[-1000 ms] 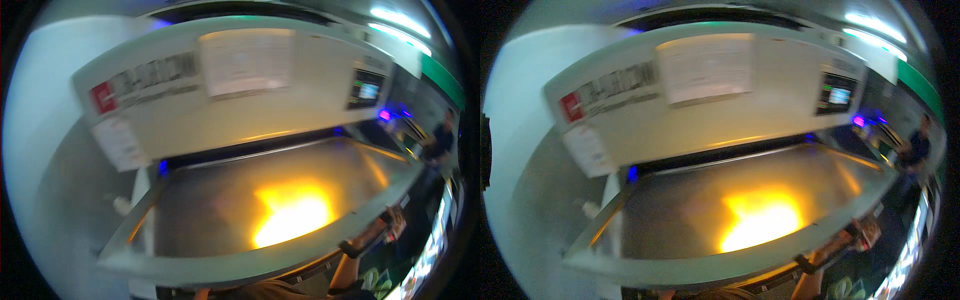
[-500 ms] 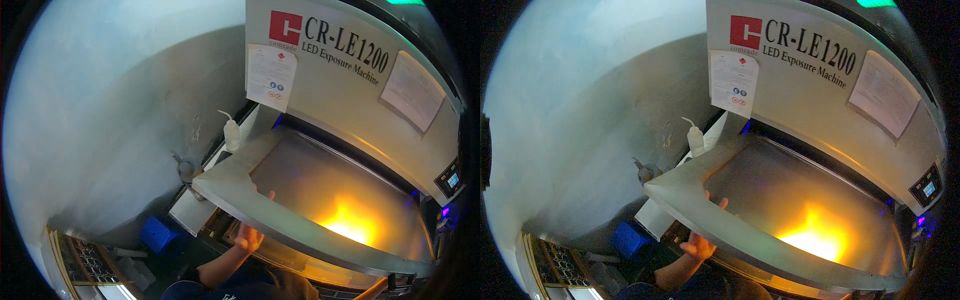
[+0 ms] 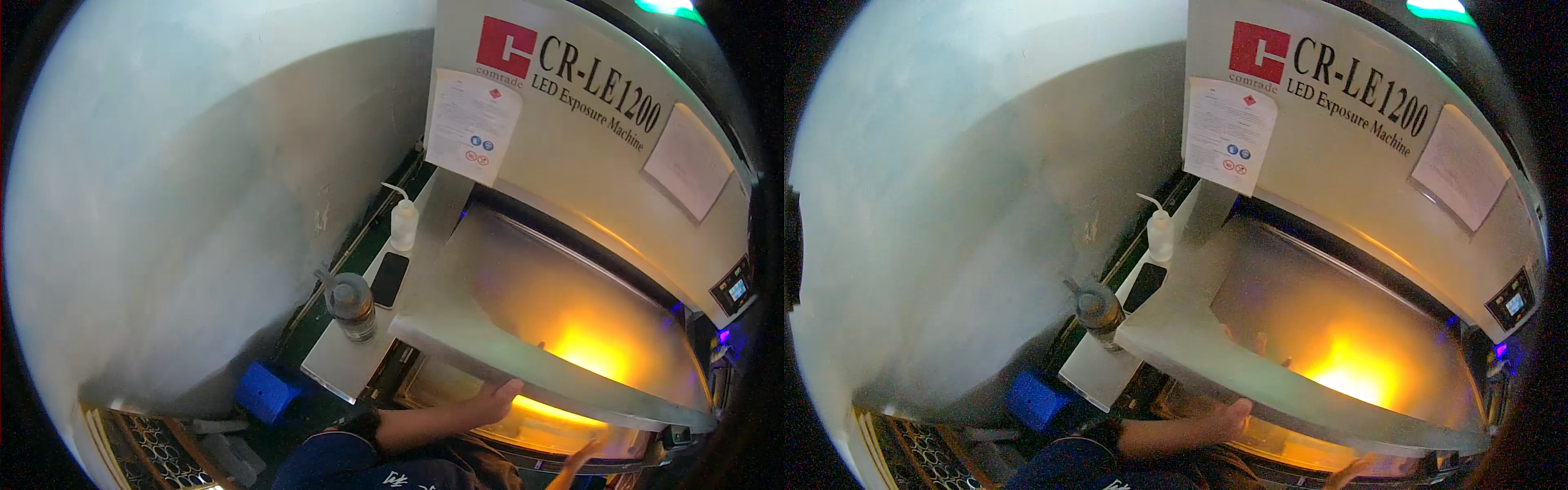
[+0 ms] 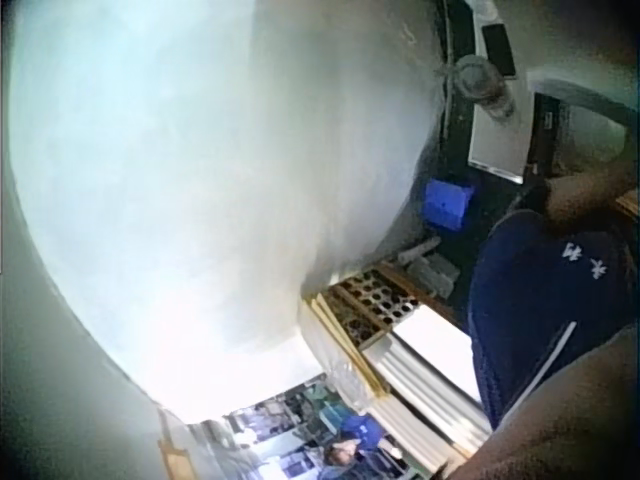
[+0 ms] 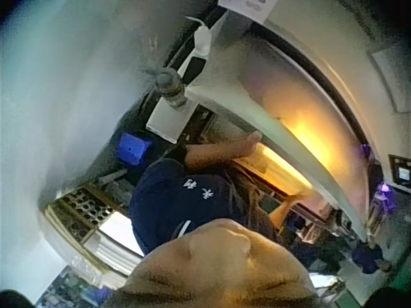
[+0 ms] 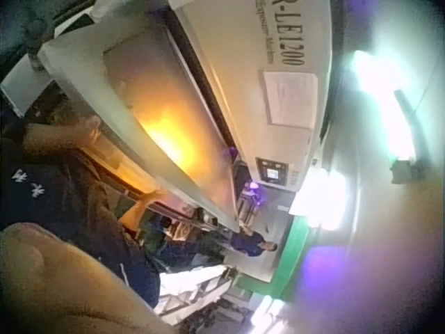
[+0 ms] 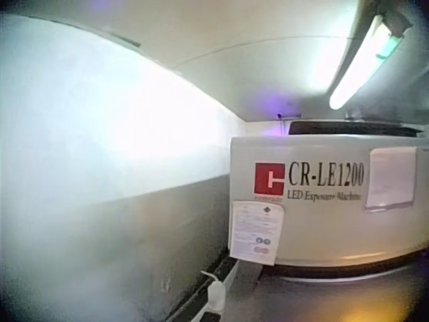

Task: Placing boards and printed sheets onto an LED exposure machine, aligning them, and operating the vacuum/exposure cycle.

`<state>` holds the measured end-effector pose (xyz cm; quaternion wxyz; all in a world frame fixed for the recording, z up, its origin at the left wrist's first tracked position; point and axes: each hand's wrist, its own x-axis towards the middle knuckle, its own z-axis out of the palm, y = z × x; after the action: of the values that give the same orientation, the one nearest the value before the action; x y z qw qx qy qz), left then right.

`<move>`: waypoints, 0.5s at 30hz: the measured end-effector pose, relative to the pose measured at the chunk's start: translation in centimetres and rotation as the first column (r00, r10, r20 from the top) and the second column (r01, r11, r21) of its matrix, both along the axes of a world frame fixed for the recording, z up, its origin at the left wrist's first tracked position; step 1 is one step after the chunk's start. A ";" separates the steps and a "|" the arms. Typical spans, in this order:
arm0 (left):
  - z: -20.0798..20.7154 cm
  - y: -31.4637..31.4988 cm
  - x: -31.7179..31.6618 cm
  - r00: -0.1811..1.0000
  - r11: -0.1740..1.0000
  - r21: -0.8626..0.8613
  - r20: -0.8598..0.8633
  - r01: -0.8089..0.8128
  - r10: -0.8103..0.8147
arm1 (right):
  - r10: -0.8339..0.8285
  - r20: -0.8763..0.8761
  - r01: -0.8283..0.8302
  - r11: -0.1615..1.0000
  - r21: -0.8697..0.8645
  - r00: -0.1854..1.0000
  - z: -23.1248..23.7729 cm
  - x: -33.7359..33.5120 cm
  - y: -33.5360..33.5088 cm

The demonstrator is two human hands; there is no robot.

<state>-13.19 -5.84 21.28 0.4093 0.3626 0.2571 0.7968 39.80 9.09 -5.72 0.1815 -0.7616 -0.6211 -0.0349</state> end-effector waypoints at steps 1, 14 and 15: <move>0.9 0.6 0.0 1.000 1.000 -0.009 0.001 -0.002 0.002 | 0.024 0.059 -0.023 1.000 -0.017 0.998 -3.3 -0.5 -2.8; 9.3 4.5 -3.4 0.975 0.962 -0.268 -0.198 0.049 -0.105 | -0.009 -0.032 0.002 0.978 -0.210 0.999 -8.5 -5.0 -13.2; 8.6 5.1 -2.9 0.974 0.962 -0.268 -0.200 0.053 -0.109 | -0.033 -0.032 0.023 0.962 -0.274 0.999 -8.5 -5.2 -13.0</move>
<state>-16.07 -0.76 29.88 0.4558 0.3992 0.3869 0.6951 34.60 -3.92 -14.27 0.0854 -0.7886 -0.6057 0.0623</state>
